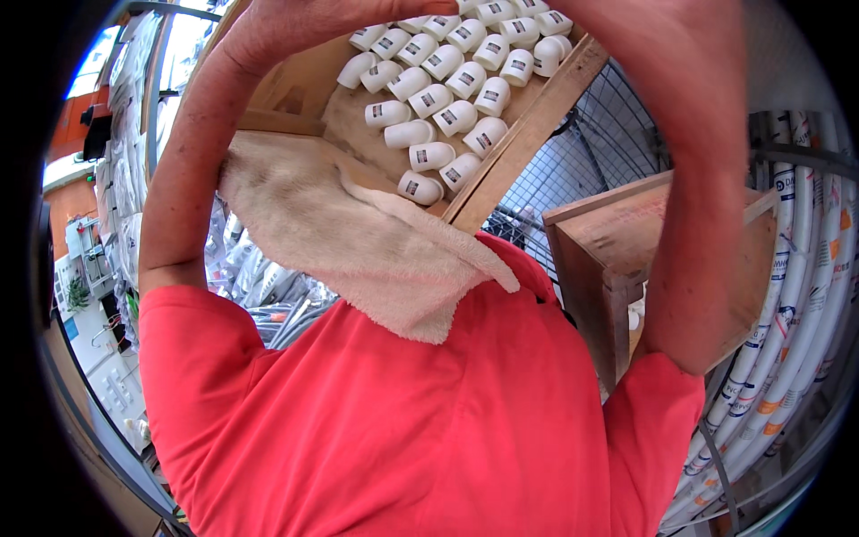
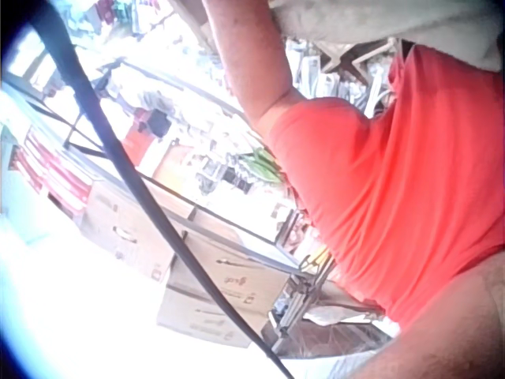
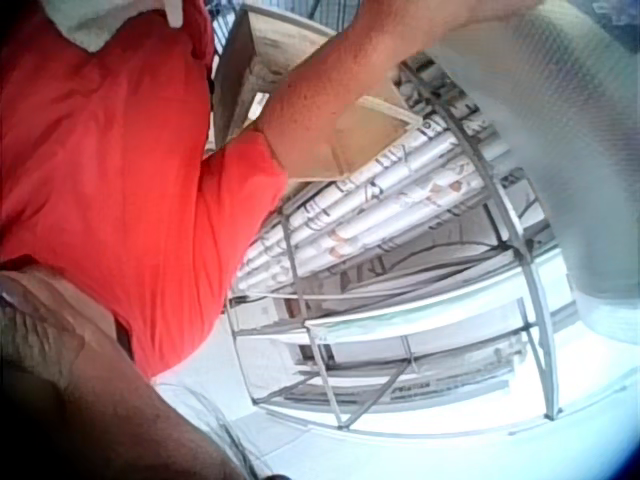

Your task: The person transfers small white plastic pipe fittings from a wooden crate into a wooden tray. They pick up the fittings one by one, briefly inspect them, and place them into the tray. The person wears a towel around their neck throughout the process.

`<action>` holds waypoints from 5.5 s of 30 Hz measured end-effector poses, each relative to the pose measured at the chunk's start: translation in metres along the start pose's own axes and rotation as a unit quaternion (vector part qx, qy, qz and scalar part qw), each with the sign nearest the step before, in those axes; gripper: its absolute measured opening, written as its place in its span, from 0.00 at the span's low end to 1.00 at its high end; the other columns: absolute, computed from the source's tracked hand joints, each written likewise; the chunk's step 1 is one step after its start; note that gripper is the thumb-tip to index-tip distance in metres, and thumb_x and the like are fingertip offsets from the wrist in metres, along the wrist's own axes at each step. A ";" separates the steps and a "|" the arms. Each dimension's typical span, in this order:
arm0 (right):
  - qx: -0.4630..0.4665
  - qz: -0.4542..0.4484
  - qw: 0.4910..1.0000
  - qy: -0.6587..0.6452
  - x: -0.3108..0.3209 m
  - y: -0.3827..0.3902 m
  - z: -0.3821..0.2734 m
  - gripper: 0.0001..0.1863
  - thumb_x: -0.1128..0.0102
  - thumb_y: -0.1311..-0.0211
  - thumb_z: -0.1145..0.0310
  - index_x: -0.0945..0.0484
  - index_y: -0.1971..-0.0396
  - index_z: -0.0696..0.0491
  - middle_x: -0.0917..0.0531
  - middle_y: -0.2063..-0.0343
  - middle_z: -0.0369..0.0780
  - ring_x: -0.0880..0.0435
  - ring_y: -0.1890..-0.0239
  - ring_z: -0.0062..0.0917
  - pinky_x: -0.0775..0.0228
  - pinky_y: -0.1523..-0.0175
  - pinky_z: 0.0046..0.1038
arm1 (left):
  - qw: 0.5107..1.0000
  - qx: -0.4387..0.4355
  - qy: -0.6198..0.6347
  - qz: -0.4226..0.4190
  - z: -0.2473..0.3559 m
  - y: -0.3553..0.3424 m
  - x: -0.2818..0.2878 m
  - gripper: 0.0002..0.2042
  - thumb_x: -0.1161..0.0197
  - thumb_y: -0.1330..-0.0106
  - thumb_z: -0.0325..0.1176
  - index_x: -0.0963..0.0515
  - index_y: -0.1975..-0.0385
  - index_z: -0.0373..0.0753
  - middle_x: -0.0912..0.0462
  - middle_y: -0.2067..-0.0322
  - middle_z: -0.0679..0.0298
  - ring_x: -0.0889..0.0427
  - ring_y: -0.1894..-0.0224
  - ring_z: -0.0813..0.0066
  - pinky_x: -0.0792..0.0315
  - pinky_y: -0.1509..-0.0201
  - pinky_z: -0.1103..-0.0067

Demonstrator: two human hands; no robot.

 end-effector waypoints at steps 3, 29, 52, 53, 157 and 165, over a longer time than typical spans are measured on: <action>-0.047 0.006 0.999 -0.024 -0.030 -0.018 -0.013 0.23 0.22 0.42 0.70 0.23 0.50 0.60 0.13 0.57 0.43 0.12 0.56 0.23 0.19 0.49 0.24 | 0.997 0.079 0.010 0.020 -0.005 0.002 0.002 0.21 0.23 0.37 0.38 0.19 0.49 0.35 0.11 0.63 0.64 0.14 0.64 0.80 0.20 0.60 0.81; -0.098 -0.073 0.984 0.131 -0.032 -0.016 -0.017 0.32 0.30 0.35 0.59 0.27 0.39 0.66 0.15 0.58 0.45 0.15 0.56 0.28 0.21 0.50 0.27 | 0.779 0.421 -0.138 -0.443 -0.073 0.048 0.027 0.22 0.28 0.45 0.48 0.14 0.62 0.34 0.12 0.70 0.58 0.14 0.68 0.66 0.21 0.62 0.69; -0.075 -0.041 0.975 0.204 -0.034 -0.008 -0.014 0.25 0.32 0.36 0.58 0.19 0.48 0.63 0.12 0.62 0.46 0.12 0.59 0.30 0.21 0.51 0.29 | 0.611 0.590 -0.114 -0.515 -0.100 0.104 -0.036 0.22 0.29 0.37 0.45 0.19 0.61 0.26 0.12 0.69 0.48 0.11 0.74 0.57 0.17 0.68 0.62; -0.075 -0.041 0.975 0.204 -0.034 -0.008 -0.015 0.25 0.32 0.36 0.58 0.18 0.49 0.63 0.12 0.62 0.46 0.12 0.59 0.30 0.21 0.51 0.29 | 0.604 0.592 -0.121 -0.519 -0.100 0.104 -0.036 0.22 0.30 0.36 0.45 0.19 0.61 0.26 0.11 0.70 0.49 0.11 0.73 0.58 0.17 0.68 0.62; -0.477 0.267 0.824 0.151 0.295 0.315 0.270 0.19 0.38 0.32 0.61 0.16 0.45 0.51 0.11 0.58 0.37 0.12 0.61 0.21 0.22 0.59 0.24 | 0.731 0.547 -0.107 -0.392 -0.094 0.053 -0.010 0.13 0.41 0.26 0.43 0.19 0.56 0.39 0.15 0.70 0.69 0.17 0.70 0.82 0.27 0.70 0.81; -0.410 0.005 0.725 0.553 0.324 0.357 0.384 0.24 0.37 0.38 0.63 0.20 0.44 0.56 0.13 0.55 0.53 0.14 0.47 0.47 0.24 0.44 0.46 | 0.733 0.525 -0.124 -0.414 -0.110 0.055 -0.004 0.15 0.43 0.28 0.48 0.18 0.54 0.46 0.15 0.68 0.73 0.18 0.70 0.81 0.26 0.70 0.79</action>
Point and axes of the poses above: each hand's wrist, its own y-axis away from the middle knuckle, its own x-axis out of the back of the hand, z = x × y, the point moved 1 cm from there along -y, towards the middle knuckle
